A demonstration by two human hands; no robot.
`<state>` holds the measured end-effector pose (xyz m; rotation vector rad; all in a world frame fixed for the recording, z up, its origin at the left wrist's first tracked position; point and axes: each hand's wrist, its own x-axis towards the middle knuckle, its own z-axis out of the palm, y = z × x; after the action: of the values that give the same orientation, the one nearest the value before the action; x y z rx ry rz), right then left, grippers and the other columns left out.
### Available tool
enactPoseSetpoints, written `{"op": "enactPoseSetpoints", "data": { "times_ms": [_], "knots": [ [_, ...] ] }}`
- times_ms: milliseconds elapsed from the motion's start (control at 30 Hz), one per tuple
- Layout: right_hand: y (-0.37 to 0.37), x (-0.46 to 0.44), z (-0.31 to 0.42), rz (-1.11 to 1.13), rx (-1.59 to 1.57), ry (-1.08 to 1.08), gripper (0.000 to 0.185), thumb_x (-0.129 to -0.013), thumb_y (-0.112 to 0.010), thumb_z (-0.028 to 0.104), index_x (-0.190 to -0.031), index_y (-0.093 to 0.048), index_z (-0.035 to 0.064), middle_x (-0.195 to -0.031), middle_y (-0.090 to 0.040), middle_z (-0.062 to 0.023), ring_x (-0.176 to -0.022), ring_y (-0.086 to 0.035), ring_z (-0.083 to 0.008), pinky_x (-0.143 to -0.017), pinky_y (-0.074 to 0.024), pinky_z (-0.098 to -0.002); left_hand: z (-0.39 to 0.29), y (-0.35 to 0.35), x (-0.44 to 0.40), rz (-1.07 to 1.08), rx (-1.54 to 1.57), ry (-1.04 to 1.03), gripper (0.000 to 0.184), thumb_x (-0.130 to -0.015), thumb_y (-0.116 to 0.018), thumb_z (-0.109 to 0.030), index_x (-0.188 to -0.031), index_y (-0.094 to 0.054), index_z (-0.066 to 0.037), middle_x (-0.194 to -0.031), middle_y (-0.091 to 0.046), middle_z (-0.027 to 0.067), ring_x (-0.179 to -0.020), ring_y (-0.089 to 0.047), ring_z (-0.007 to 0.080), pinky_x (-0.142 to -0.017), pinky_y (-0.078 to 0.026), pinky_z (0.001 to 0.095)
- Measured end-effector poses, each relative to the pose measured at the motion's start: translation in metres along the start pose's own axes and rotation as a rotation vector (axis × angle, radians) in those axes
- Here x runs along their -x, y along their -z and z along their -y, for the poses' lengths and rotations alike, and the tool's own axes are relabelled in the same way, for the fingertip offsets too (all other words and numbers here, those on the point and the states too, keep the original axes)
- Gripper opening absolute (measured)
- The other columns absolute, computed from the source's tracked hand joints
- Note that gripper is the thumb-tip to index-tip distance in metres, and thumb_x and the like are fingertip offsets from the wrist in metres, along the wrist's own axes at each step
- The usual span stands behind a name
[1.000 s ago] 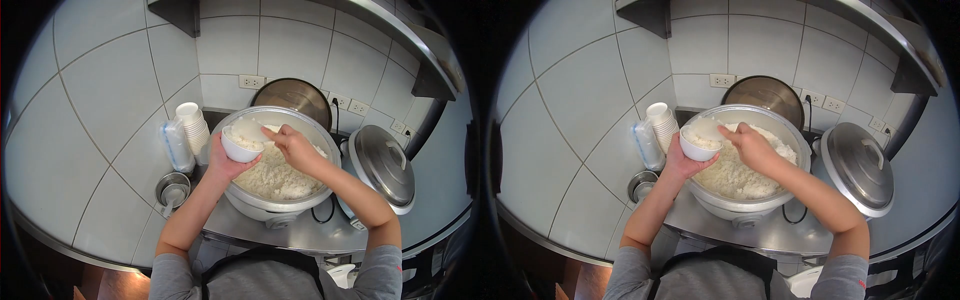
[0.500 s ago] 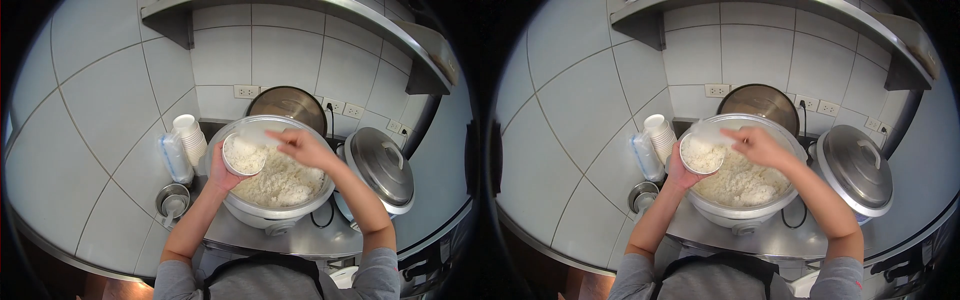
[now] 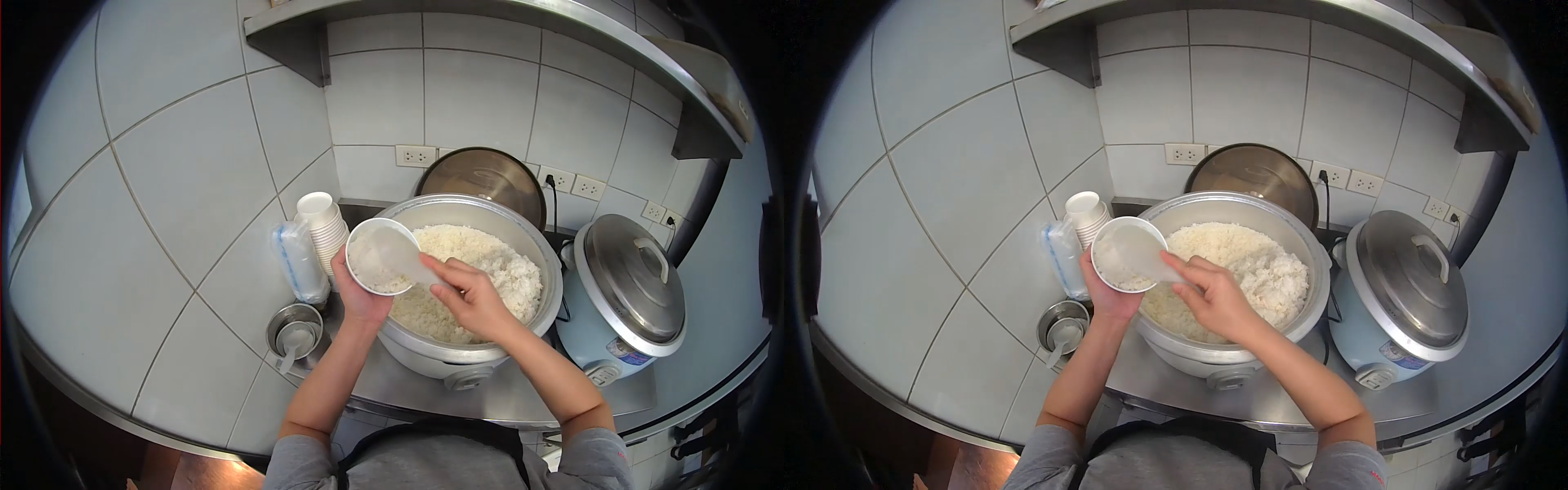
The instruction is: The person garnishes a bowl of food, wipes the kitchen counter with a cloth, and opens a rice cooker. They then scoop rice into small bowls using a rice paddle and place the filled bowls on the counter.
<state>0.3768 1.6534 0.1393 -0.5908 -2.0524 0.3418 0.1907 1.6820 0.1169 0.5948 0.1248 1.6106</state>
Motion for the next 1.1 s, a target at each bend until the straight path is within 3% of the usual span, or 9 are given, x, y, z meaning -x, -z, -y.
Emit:
{"op": "enactPoseSetpoints", "data": {
  "times_ms": [100, 133, 233, 367, 467, 700, 833, 967, 1100],
  "knots": [
    [0.016, -0.010, 0.025, -0.116, -0.632, -0.680, 0.046, -0.087, -0.056, 0.003, -0.132, -0.049, 0.0088, -0.076, -0.047, -0.0041, -0.063, -0.045, -0.0119, -0.059, -0.0406, -0.0260, 0.000, -0.006, 0.010, -0.047, 0.041, -0.116, 0.049, -0.090, -0.032, -0.047, -0.118, -0.053, -0.012, -0.118, -0.057, 0.0034, -0.112, -0.053, 0.0219, -0.095, -0.043, 0.0409],
    [0.013, -0.009, 0.027, -0.126, -0.604, -0.704, 0.046, -0.087, -0.055, 0.002, -0.132, -0.048, 0.0080, -0.076, -0.047, -0.0040, -0.063, -0.045, -0.0112, -0.058, -0.0405, -0.0253, 0.003, -0.007, 0.011, -0.073, 0.032, -0.177, 0.049, -0.091, -0.032, -0.046, -0.120, -0.052, -0.011, -0.120, -0.056, 0.0040, -0.113, -0.052, 0.0221, -0.096, -0.042, 0.0399],
    [-0.037, 0.001, 0.018, -0.121, -0.124, -0.104, 0.046, -0.089, -0.055, 0.006, -0.134, -0.048, 0.0120, -0.078, -0.048, 0.0030, -0.055, -0.041, -0.0039, -0.046, -0.0354, -0.0201, 0.011, -0.010, 0.016, -0.158, -0.013, -0.338, 0.050, -0.091, -0.032, -0.044, -0.124, -0.049, -0.009, -0.124, -0.054, 0.0055, -0.117, -0.050, 0.0226, -0.100, -0.039, 0.0381],
    [-0.022, -0.015, 0.042, 0.035, -0.694, -0.700, 0.045, -0.090, -0.056, 0.007, -0.134, -0.048, 0.0105, -0.080, -0.047, 0.0041, -0.065, -0.043, -0.0069, -0.057, -0.0386, -0.0218, 0.007, -0.007, 0.023, -0.194, -0.040, -0.404, 0.052, -0.092, -0.030, -0.043, -0.128, -0.046, -0.009, -0.127, -0.051, 0.0065, -0.120, -0.048, 0.0230, -0.101, -0.038, 0.0382],
    [-0.011, -0.015, 0.034, -0.037, -0.888, -0.765, 0.045, -0.090, -0.056, 0.007, -0.134, -0.047, 0.0099, -0.082, -0.047, 0.0048, -0.068, -0.042, -0.0067, -0.063, -0.0382, -0.0215, -0.002, -0.005, 0.030, -0.160, 0.027, -0.402, 0.053, -0.092, -0.029, -0.042, -0.130, -0.043, -0.009, -0.128, -0.050, 0.0071, -0.121, -0.046, 0.0229, -0.102, -0.037, 0.0378],
    [-0.033, -0.023, 0.044, 0.135, -0.307, -0.368, 0.048, -0.087, -0.058, 0.003, -0.133, -0.048, 0.0107, -0.076, -0.042, 0.0003, -0.066, -0.039, -0.0077, -0.063, -0.0369, -0.0205, -0.016, 0.011, 0.032, -0.183, -0.046, -0.473, 0.053, -0.094, -0.029, -0.041, -0.131, -0.043, -0.007, -0.127, -0.051, 0.0073, -0.121, -0.047, 0.0220, -0.101, -0.036, 0.0375],
    [-0.032, -0.031, 0.045, 0.224, 0.261, 0.102, 0.053, -0.080, -0.060, 0.001, -0.129, -0.054, 0.0195, -0.076, -0.048, -0.0066, -0.062, -0.050, -0.0188, -0.056, -0.0451, -0.0298, -0.031, 0.008, 0.051, -0.207, -0.091, -0.344, 0.051, -0.094, -0.029, -0.043, -0.128, -0.046, -0.008, -0.125, -0.053, 0.0066, -0.117, -0.049, 0.0216, -0.099, -0.038, 0.0368],
    [-0.034, -0.035, 0.043, 0.226, 0.515, 0.272, 0.051, -0.080, -0.060, 0.003, -0.127, -0.056, 0.0233, -0.077, -0.050, -0.0062, -0.062, -0.054, -0.0221, -0.053, -0.0464, -0.0341, -0.034, 0.007, 0.076, -0.272, -0.089, -0.235, 0.051, -0.093, -0.029, -0.045, -0.122, -0.051, -0.010, -0.121, -0.057, 0.0058, -0.110, -0.055, 0.0230, -0.094, -0.044, 0.0375],
    [-0.012, -0.042, 0.056, 0.421, 0.212, 0.289, 0.053, -0.079, -0.061, -0.001, -0.127, -0.055, 0.0194, -0.077, -0.050, -0.0086, -0.064, -0.051, -0.0213, -0.057, -0.0451, -0.0317, -0.048, 0.010, 0.114, -0.301, -0.039, -0.056, 0.050, -0.092, -0.032, -0.044, -0.121, -0.053, -0.010, -0.119, -0.058, 0.0061, -0.107, -0.057, 0.0234, -0.092, -0.046, 0.0398]
  ]
}}
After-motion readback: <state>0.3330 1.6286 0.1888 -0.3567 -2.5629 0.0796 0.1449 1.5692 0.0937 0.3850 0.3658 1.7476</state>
